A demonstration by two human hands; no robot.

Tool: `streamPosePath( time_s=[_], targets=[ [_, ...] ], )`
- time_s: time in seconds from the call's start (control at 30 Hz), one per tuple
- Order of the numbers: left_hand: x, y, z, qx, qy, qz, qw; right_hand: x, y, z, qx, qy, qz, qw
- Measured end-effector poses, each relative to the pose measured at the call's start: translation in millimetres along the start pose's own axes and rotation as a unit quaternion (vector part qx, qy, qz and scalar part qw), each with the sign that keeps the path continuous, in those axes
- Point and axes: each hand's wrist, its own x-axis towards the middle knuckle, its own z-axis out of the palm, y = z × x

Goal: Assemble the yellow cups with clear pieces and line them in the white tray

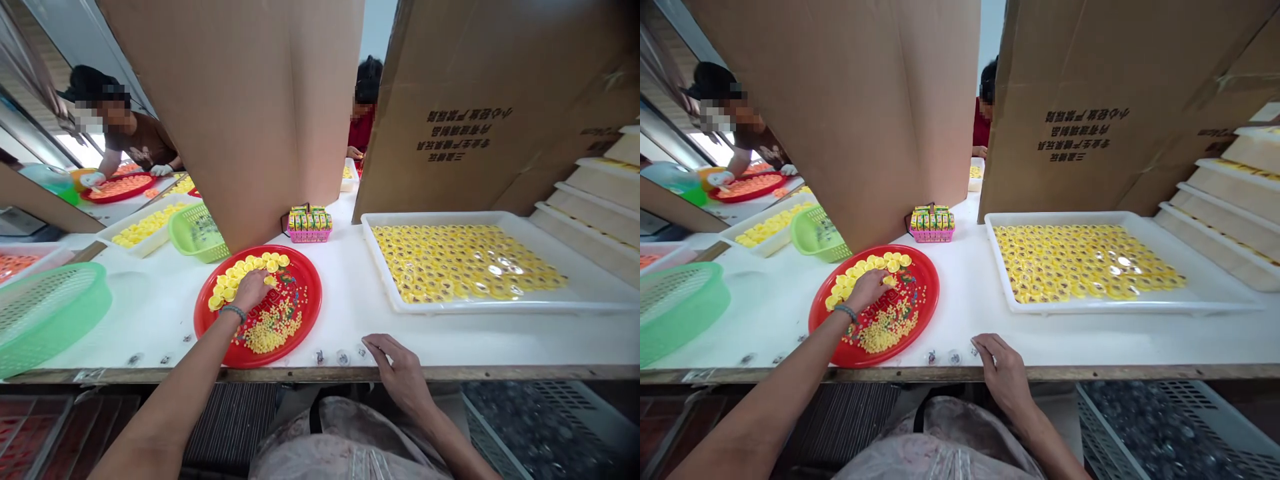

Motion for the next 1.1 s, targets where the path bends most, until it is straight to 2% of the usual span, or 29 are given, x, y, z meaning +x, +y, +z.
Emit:
streamPosePath(
  time_s=[0.23,0.4,0.53,0.63,0.73,0.87,0.93,0.97,1.03,1.1],
  targets=[
    [-10,11,-5.1,-0.010,0.048,-0.006,0.999,15,-8,-5,0.018,-0.011,-0.013,1.000],
    [-36,33,-10.5,-0.046,0.053,-0.003,0.998,38,-24,13,0.057,-0.023,-0.032,0.998],
    [-60,56,-11.0,-0.100,0.085,0.021,0.991,66,-42,39,0.050,-0.082,-0.119,0.988],
    [-73,70,-12.5,-0.163,0.106,0.030,0.980,83,-51,58,-0.020,-0.139,-0.197,0.970],
    [-78,75,-14.2,-0.216,0.088,0.009,0.972,89,-52,71,-0.095,-0.178,-0.256,0.945],
    [-77,69,-10.2,-0.260,0.053,-0.056,0.962,87,-46,78,-0.116,-0.181,-0.261,0.941],
    [-77,64,-5.4,-0.320,0.021,-0.096,0.942,86,-44,76,-0.105,-0.176,-0.251,0.946],
    [-77,63,-3.0,-0.371,0.005,-0.110,0.922,85,-43,74,-0.097,-0.173,-0.245,0.949],
    [-77,62,0.7,-0.495,-0.030,-0.134,0.858,85,-41,66,-0.074,-0.161,-0.227,0.958],
    [-79,64,2.4,-0.604,-0.064,-0.167,0.777,84,-37,53,-0.051,-0.151,-0.191,0.968]
  ],
)
